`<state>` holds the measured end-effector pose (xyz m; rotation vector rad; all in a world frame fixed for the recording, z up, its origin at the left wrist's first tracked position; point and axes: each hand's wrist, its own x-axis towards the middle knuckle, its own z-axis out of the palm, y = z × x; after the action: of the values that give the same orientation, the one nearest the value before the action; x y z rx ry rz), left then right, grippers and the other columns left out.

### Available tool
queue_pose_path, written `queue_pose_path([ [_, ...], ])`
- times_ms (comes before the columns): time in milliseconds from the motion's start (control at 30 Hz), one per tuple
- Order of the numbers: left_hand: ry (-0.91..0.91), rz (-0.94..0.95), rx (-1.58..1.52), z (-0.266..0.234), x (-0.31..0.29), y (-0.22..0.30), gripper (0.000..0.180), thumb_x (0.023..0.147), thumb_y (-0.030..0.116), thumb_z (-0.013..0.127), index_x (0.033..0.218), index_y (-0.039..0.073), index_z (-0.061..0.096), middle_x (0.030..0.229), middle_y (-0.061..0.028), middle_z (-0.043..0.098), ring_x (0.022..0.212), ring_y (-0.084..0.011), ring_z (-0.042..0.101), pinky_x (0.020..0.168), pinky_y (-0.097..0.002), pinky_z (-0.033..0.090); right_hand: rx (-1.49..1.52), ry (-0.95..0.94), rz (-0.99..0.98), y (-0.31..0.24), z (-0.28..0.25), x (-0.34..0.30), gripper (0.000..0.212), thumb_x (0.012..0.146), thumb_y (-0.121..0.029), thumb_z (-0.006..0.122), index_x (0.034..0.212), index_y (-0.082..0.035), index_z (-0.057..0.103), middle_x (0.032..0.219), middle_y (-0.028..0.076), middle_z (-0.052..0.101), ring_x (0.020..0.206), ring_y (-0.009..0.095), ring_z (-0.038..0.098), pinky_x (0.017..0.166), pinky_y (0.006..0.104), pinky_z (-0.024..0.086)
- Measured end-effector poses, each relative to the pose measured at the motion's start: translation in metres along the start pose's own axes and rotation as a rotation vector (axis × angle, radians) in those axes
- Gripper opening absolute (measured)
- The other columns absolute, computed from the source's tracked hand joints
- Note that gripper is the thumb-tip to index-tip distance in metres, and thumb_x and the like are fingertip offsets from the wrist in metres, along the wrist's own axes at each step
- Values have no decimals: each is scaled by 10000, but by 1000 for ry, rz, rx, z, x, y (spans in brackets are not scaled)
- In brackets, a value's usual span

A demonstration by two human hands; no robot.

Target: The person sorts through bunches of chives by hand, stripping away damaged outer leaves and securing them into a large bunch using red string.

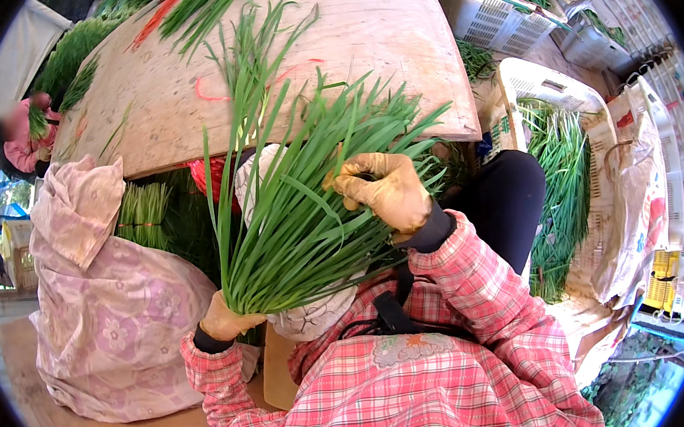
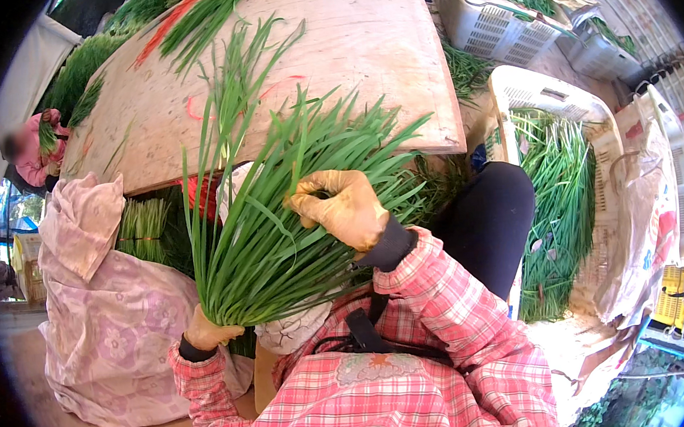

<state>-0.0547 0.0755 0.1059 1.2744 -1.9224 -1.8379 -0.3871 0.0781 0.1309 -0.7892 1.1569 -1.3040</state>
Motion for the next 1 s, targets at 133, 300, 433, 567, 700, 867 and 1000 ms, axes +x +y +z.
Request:
queue_pose_path([
  [133, -25, -68, 74, -1, -2, 7, 432, 696, 115, 755, 1082, 14, 588, 918, -65, 656, 762, -151, 596, 678, -279, 456, -62, 126, -206, 8, -25, -13, 165, 820, -60, 632, 933, 60, 621, 843, 59, 660, 662, 69, 546, 602, 200, 451],
  [300, 14, -4, 86, 1, -6, 8, 395, 712, 74, 730, 1078, 14, 596, 1025, -73, 660, 902, -172, 616, 808, -309, 481, -140, 271, -68, -12, -91, -48, 158, 823, -80, 633, 921, 45, 627, 832, 63, 667, 625, 74, 545, 533, 191, 423],
  [433, 109, 101, 49, 4, -14, 24, 401, 710, 25, 730, 1084, 2, 588, 1026, -75, 657, 916, -158, 608, 810, -309, 480, -1033, 288, 47, -6, -130, -65, 115, 852, -79, 609, 909, 9, 657, 818, 1, 652, 732, 116, 592, 639, 245, 464],
  [567, 163, 198, 18, -5, -15, 57, 437, 710, 4, 728, 1116, 3, 566, 1036, -65, 654, 924, -149, 606, 814, -305, 482, -331, 292, -359, -12, -121, -64, 361, 862, -36, 605, 1217, -13, 545, 1127, 68, 574, 934, 116, 562, 831, 237, 456],
  [700, 201, 381, 93, -13, -1, 93, 409, 739, -36, 687, 1126, -10, 559, 1022, -59, 655, 924, -149, 607, 855, -277, 460, -355, 150, -550, -47, -79, -45, 493, 859, -11, 586, 1329, -60, 446, 1121, 92, 568, 893, 122, 565, 820, 242, 457],
  [867, 353, 540, 676, -16, 35, 98, 505, 796, 110, 629, 1273, 61, 471, 1123, -66, 602, 808, -200, 580, 715, -303, 460, 1, -94, -448, -31, -108, -20, 316, 808, 39, 566, 1123, 15, 562, 988, 145, 614, 855, 208, 574, 785, 310, 472],
  [1000, 623, 760, 1473, -1, 52, 71, 587, 711, 170, 636, 1279, 175, 486, 1154, -30, 585, 705, -222, 566, 603, -336, 456, -80, 305, -482, -8, -132, -32, 101, 853, -20, 559, 896, 15, 643, 788, 66, 629, 754, 152, 578, 701, 273, 463],
])
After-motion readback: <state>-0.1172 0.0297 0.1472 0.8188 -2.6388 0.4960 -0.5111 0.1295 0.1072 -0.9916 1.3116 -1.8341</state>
